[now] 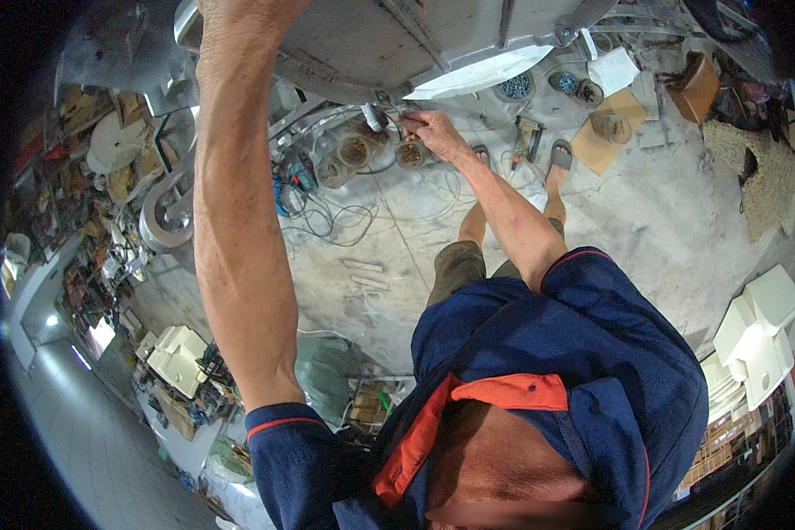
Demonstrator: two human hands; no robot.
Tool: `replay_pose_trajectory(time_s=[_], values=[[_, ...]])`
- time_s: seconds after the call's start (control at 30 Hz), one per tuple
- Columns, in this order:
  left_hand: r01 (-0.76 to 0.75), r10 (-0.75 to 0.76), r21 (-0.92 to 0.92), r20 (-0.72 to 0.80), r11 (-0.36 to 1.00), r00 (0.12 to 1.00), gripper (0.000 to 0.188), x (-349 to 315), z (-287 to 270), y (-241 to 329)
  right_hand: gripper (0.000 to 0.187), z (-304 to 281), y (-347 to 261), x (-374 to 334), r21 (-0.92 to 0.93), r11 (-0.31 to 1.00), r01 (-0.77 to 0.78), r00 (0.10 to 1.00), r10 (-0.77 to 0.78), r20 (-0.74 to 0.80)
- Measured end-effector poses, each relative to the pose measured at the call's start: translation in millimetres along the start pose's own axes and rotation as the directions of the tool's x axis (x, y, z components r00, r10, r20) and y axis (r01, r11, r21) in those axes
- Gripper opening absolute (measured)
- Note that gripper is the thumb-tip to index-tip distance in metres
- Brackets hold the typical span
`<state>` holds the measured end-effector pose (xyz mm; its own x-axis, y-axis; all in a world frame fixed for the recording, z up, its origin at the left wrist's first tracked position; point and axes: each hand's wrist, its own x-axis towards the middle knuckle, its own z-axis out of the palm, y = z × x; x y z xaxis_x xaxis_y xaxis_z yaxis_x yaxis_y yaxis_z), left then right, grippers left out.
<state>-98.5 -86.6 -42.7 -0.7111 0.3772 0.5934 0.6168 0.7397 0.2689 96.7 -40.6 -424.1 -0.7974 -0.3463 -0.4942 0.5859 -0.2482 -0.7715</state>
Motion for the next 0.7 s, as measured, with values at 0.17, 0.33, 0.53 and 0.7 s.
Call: replay_pose_trajectory(time_s=[0.17,0.33,0.53,0.7], values=[[0.009,-0.011,0.052,0.034,0.999,0.999,0.046,-1.5,-2.5,1.8,0.026,4.9,3.5,-3.8,0.063,0.994,0.085,0.996,-0.083,-0.033],[0.055,-0.06,0.121,0.042,0.991,0.997,0.046,-1.6,-4.7,5.8,0.018,24.4,-31.1,-24.7,0.14,0.976,-0.166,0.975,0.184,-0.128],[0.18,-0.186,0.149,0.031,0.972,0.982,0.042,2.4,-11.7,27.5,0.003,30.5,-80.4,-6.4,0.795,0.34,-0.502,0.759,0.614,0.216],[0.231,-0.236,0.059,0.086,0.971,0.968,0.04,-0.8,-14.6,32.6,0.008,56.7,-108.8,33.0,0.978,0.061,-0.199,0.681,0.726,0.094]])
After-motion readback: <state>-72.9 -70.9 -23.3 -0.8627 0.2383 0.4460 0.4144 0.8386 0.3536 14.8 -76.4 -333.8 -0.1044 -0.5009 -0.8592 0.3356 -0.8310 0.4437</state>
